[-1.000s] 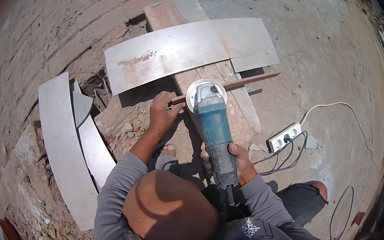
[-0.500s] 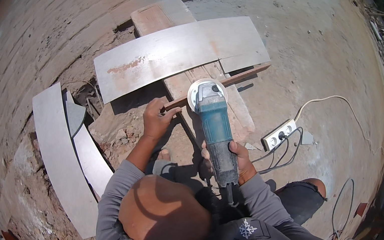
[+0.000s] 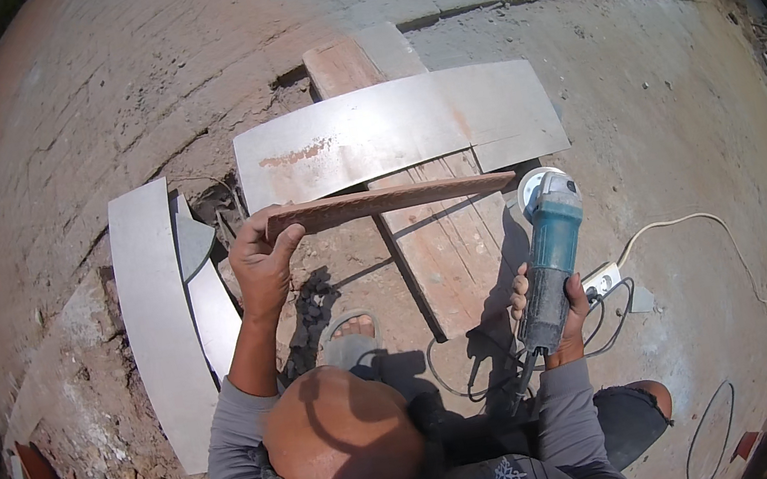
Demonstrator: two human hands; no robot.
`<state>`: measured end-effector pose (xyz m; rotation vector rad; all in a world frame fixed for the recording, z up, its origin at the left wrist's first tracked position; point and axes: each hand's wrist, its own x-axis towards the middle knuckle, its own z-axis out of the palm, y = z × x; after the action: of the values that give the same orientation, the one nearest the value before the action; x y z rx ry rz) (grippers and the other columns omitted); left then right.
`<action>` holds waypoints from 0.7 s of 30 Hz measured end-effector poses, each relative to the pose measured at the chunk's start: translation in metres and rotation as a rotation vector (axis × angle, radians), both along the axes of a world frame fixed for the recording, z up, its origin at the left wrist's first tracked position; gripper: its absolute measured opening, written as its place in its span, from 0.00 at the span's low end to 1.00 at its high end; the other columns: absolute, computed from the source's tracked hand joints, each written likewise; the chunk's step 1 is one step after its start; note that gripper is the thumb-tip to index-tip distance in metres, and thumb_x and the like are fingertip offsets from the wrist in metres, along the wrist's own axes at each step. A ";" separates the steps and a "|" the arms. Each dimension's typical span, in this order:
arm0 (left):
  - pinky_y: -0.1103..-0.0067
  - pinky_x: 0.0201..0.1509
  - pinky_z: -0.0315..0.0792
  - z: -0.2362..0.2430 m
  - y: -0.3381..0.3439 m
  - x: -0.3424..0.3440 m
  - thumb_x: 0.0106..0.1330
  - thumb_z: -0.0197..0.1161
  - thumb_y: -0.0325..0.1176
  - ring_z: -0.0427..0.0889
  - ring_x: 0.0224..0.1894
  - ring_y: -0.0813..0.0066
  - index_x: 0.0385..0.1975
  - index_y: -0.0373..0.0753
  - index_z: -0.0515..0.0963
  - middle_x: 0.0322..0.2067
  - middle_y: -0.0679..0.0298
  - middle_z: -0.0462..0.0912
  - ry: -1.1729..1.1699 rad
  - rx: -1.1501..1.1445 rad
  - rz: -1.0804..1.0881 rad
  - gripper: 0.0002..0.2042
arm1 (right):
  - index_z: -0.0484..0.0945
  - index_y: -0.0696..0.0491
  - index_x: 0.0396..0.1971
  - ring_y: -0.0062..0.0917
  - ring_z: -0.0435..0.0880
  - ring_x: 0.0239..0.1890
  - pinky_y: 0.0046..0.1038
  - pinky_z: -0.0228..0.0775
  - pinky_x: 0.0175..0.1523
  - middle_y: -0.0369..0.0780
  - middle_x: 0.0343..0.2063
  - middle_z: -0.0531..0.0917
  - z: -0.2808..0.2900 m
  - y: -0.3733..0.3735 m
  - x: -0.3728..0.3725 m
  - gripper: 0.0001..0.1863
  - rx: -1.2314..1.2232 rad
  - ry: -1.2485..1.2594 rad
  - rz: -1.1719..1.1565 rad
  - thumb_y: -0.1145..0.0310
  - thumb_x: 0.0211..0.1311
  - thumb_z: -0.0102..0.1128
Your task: The person uses an angle grinder to cut and shape ceramic tiles while working on the ground.
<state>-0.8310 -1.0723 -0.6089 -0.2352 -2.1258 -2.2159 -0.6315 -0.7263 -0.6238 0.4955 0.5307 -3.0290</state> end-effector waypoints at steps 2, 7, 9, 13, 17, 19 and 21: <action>0.82 0.49 0.73 0.035 0.010 -0.019 0.62 0.70 0.29 0.80 0.41 0.80 0.42 0.33 0.77 0.40 0.63 0.83 0.052 0.237 0.007 0.12 | 0.65 0.67 0.55 0.40 0.83 0.37 0.40 0.81 0.41 0.51 0.39 0.78 0.001 0.005 0.001 0.41 0.009 0.039 -0.010 0.44 0.57 0.63; 0.82 0.46 0.74 0.132 0.041 -0.045 0.63 0.68 0.28 0.80 0.41 0.79 0.40 0.33 0.74 0.41 0.58 0.82 0.530 0.235 -0.006 0.11 | 0.65 0.66 0.55 0.40 0.82 0.38 0.40 0.81 0.42 0.51 0.39 0.77 0.008 0.011 0.000 0.43 0.058 0.111 0.006 0.42 0.57 0.62; 0.82 0.43 0.76 0.162 0.050 -0.041 0.60 0.70 0.24 0.81 0.41 0.76 0.38 0.34 0.73 0.41 0.56 0.81 0.682 0.108 -0.024 0.12 | 0.65 0.66 0.55 0.40 0.82 0.38 0.40 0.81 0.42 0.51 0.39 0.77 0.010 0.013 -0.003 0.43 0.073 0.126 0.009 0.41 0.56 0.62; 0.80 0.38 0.79 0.186 0.071 -0.036 0.55 0.72 0.20 0.84 0.38 0.72 0.36 0.34 0.73 0.38 0.54 0.82 0.972 -0.257 -0.025 0.14 | 0.65 0.66 0.55 0.39 0.82 0.37 0.41 0.81 0.40 0.50 0.39 0.76 0.012 0.012 0.001 0.44 0.071 0.110 -0.033 0.38 0.58 0.60; 0.78 0.32 0.82 0.170 0.094 -0.030 0.52 0.72 0.19 0.86 0.35 0.67 0.34 0.34 0.74 0.34 0.54 0.83 1.044 -0.424 -0.034 0.13 | 0.64 0.66 0.55 0.40 0.82 0.39 0.40 0.82 0.42 0.50 0.39 0.76 0.019 0.010 0.002 0.43 0.010 0.155 -0.022 0.40 0.58 0.61; 0.78 0.32 0.82 0.160 0.100 -0.026 0.52 0.73 0.20 0.86 0.34 0.66 0.34 0.34 0.74 0.34 0.54 0.83 1.094 -0.513 -0.022 0.14 | 0.64 0.66 0.56 0.40 0.82 0.39 0.39 0.82 0.41 0.51 0.40 0.76 0.025 0.009 0.003 0.43 0.004 0.176 -0.012 0.41 0.57 0.62; 0.77 0.31 0.81 0.154 0.109 -0.019 0.51 0.74 0.21 0.86 0.33 0.65 0.33 0.34 0.73 0.33 0.54 0.83 1.051 -0.516 -0.050 0.15 | 0.64 0.67 0.56 0.40 0.82 0.38 0.38 0.83 0.41 0.51 0.39 0.76 0.033 0.003 0.005 0.44 -0.026 0.176 -0.012 0.41 0.57 0.62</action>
<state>-0.8503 -0.9638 -0.4546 -1.1603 -1.9151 -1.0298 -0.6266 -0.7230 -0.5909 0.2324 0.4951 -3.1048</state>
